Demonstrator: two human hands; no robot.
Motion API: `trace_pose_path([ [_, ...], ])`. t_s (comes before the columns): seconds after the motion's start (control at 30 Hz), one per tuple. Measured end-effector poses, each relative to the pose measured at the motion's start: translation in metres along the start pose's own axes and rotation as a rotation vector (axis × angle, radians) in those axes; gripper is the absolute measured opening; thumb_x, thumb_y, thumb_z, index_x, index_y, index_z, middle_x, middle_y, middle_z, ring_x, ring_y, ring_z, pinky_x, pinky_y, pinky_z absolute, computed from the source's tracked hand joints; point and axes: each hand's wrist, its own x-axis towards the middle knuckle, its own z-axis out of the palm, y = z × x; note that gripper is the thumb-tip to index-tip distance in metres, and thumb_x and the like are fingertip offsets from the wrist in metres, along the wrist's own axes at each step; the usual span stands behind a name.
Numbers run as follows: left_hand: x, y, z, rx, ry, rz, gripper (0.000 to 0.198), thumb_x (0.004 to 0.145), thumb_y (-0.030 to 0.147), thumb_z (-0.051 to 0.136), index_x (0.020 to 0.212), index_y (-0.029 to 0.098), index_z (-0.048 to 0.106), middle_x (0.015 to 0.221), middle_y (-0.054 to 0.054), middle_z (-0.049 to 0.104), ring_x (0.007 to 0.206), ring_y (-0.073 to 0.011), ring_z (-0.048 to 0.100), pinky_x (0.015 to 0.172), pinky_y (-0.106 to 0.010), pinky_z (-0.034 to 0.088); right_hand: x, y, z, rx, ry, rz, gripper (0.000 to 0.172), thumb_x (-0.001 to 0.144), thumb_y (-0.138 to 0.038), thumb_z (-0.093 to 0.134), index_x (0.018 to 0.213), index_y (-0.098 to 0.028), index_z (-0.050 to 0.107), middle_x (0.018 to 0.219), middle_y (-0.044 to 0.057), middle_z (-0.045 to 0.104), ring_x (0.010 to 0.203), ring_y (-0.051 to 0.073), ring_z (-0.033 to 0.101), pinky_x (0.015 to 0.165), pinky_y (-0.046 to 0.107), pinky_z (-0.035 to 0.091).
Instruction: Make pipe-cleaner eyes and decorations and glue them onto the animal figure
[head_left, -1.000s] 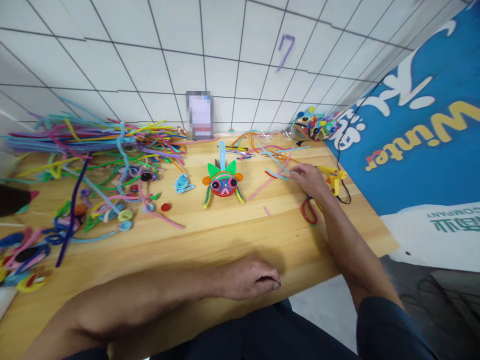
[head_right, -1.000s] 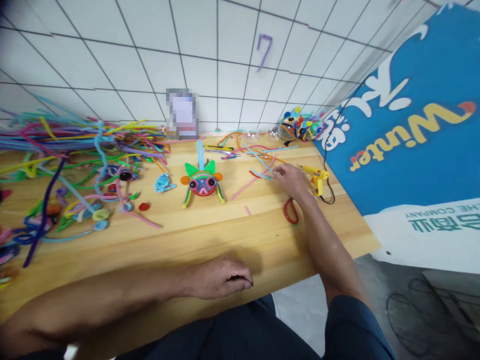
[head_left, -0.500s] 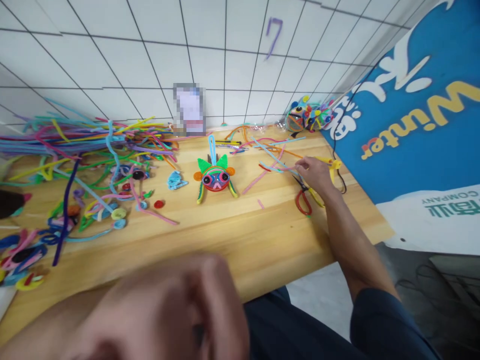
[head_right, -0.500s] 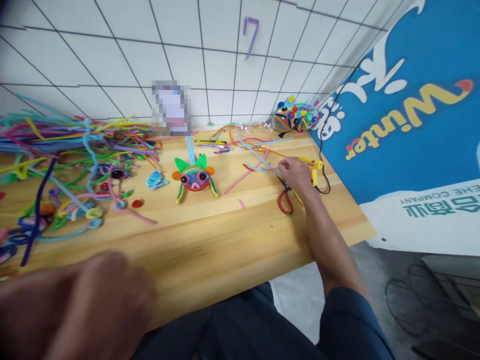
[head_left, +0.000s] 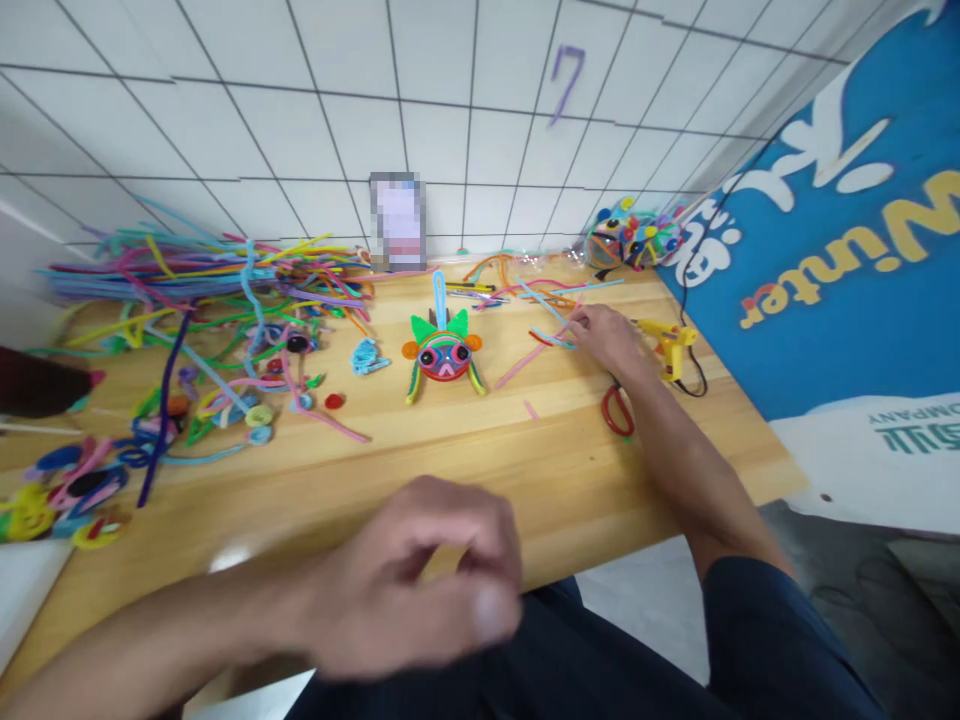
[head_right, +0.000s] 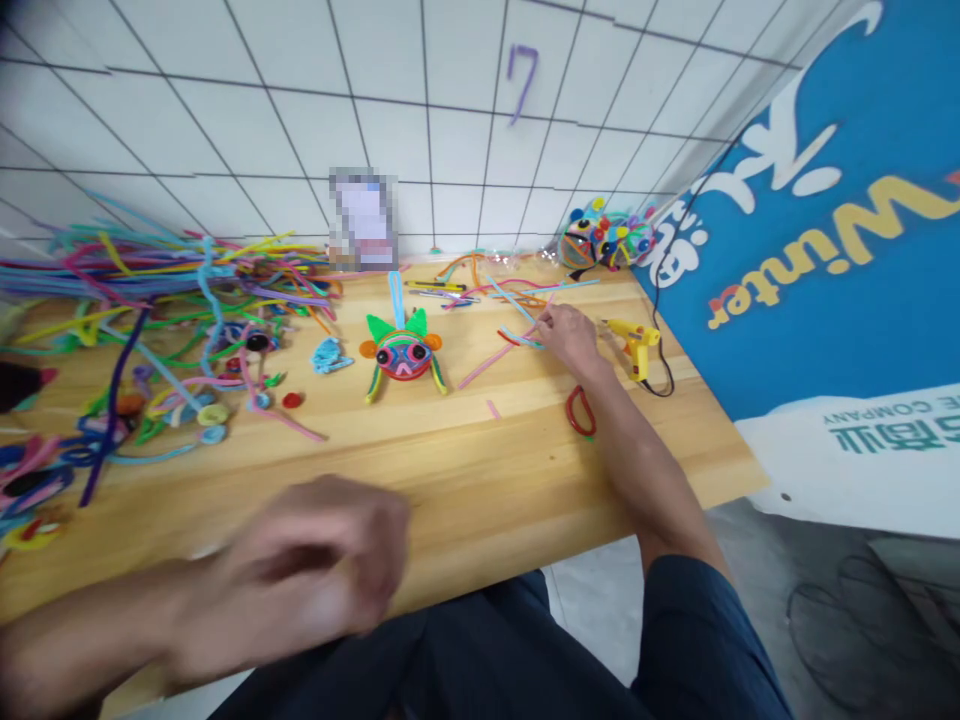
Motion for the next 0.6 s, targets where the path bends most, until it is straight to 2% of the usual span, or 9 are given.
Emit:
trace_pose_path([
  [0.03, 0.028, 0.003, -0.003, 0.049, -0.096, -0.06, 0.028, 0.098, 0.046, 0.063, 0.092, 0.02, 0.074, 0.082, -0.003, 0.069, 0.073, -0.016, 0.061, 0.062, -0.026, 0.047, 0.003, -0.001, 0.003, -0.009, 0.0, 0.008, 0.018, 0.088, -0.024, 0.059, 0.088, -0.02, 0.076, 0.097, 0.013, 0.077, 0.09, 0.026, 0.066, 0.085, 0.038, 0.051],
  [0.07, 0.052, 0.003, -0.005, 0.098, -0.115, -0.116, 0.031, 0.097, 0.046, 0.065, 0.084, 0.018, 0.072, 0.074, -0.001, 0.063, 0.066, -0.013, 0.055, 0.058, -0.024, 0.041, 0.007, -0.001, 0.006, -0.023, -0.004, 0.024, 0.016, 0.086, -0.024, 0.06, 0.087, -0.02, 0.076, 0.095, 0.013, 0.077, 0.089, 0.027, 0.066, 0.084, 0.038, 0.051],
  [0.1, 0.07, -0.001, -0.006, 0.118, -0.191, -0.139, 0.032, 0.097, 0.044, 0.065, 0.079, 0.017, 0.069, 0.069, 0.001, 0.058, 0.061, -0.0106, 0.05, 0.055, -0.022, 0.037, 0.01, 0.0, 0.01, -0.037, -0.012, 0.042, 0.015, 0.084, -0.025, 0.062, 0.084, -0.02, 0.076, 0.092, 0.013, 0.076, 0.087, 0.027, 0.065, 0.082, 0.038, 0.05],
  [0.17, 0.091, -0.017, -0.005, 0.179, -0.268, -0.019, 0.028, 0.096, 0.037, 0.067, 0.077, 0.016, 0.067, 0.068, 0.002, 0.058, 0.062, -0.0098, 0.051, 0.058, -0.022, 0.038, 0.017, 0.003, 0.018, -0.067, -0.03, 0.082, 0.012, 0.081, -0.026, 0.065, 0.079, -0.02, 0.075, 0.084, 0.012, 0.074, 0.081, 0.027, 0.065, 0.078, 0.039, 0.05],
  [0.23, 0.095, -0.037, -0.004, 0.309, -0.274, 0.124, 0.022, 0.094, 0.032, 0.07, 0.079, 0.016, 0.068, 0.073, -0.001, 0.064, 0.066, -0.0117, 0.056, 0.063, -0.023, 0.041, 0.023, 0.006, 0.023, -0.061, -0.058, 0.104, 0.012, 0.079, -0.026, 0.064, 0.071, -0.021, 0.072, 0.077, 0.011, 0.071, 0.077, 0.027, 0.064, 0.075, 0.041, 0.049],
  [0.3, 0.093, -0.054, -0.003, 0.402, -0.288, 0.209, 0.02, 0.094, 0.03, 0.071, 0.078, 0.018, 0.067, 0.075, -0.003, 0.069, 0.07, -0.0136, 0.059, 0.068, -0.025, 0.044, 0.024, 0.008, 0.023, 0.013, -0.021, 0.105, 0.013, 0.079, -0.027, 0.064, 0.067, -0.023, 0.068, 0.074, 0.009, 0.068, 0.076, 0.029, 0.064, 0.075, 0.043, 0.05],
  [0.4, 0.092, -0.072, -0.004, 0.457, -0.274, 0.252, 0.03, 0.096, 0.034, 0.07, 0.07, 0.021, 0.062, 0.07, -0.003, 0.068, 0.068, -0.0149, 0.06, 0.066, -0.027, 0.044, 0.019, 0.008, 0.015, 0.147, 0.093, 0.101, 0.016, 0.086, -0.037, 0.06, 0.073, -0.029, 0.064, 0.074, 0.007, 0.067, 0.076, 0.033, 0.064, 0.073, 0.05, 0.05],
  [0.47, 0.094, -0.078, -0.007, 0.462, -0.263, 0.27, 0.035, 0.097, 0.038, 0.069, 0.068, 0.022, 0.059, 0.068, -0.003, 0.066, 0.067, -0.0156, 0.06, 0.065, -0.028, 0.043, 0.014, 0.005, 0.007, 0.276, 0.222, 0.097, 0.015, 0.091, -0.039, 0.057, 0.079, -0.033, 0.064, 0.077, 0.008, 0.068, 0.077, 0.035, 0.065, 0.074, 0.052, 0.049],
  [0.6, 0.095, -0.084, -0.011, 0.435, -0.267, 0.295, 0.031, 0.097, 0.032, 0.067, 0.069, 0.021, 0.058, 0.069, -0.003, 0.066, 0.069, -0.0157, 0.06, 0.067, -0.028, 0.044, 0.007, -0.008, -0.011, 0.616, 0.404, 0.1, 0.003, 0.089, -0.033, 0.064, 0.09, -0.036, 0.063, 0.08, 0.006, 0.071, 0.069, 0.027, 0.063, 0.07, 0.044, 0.049],
])
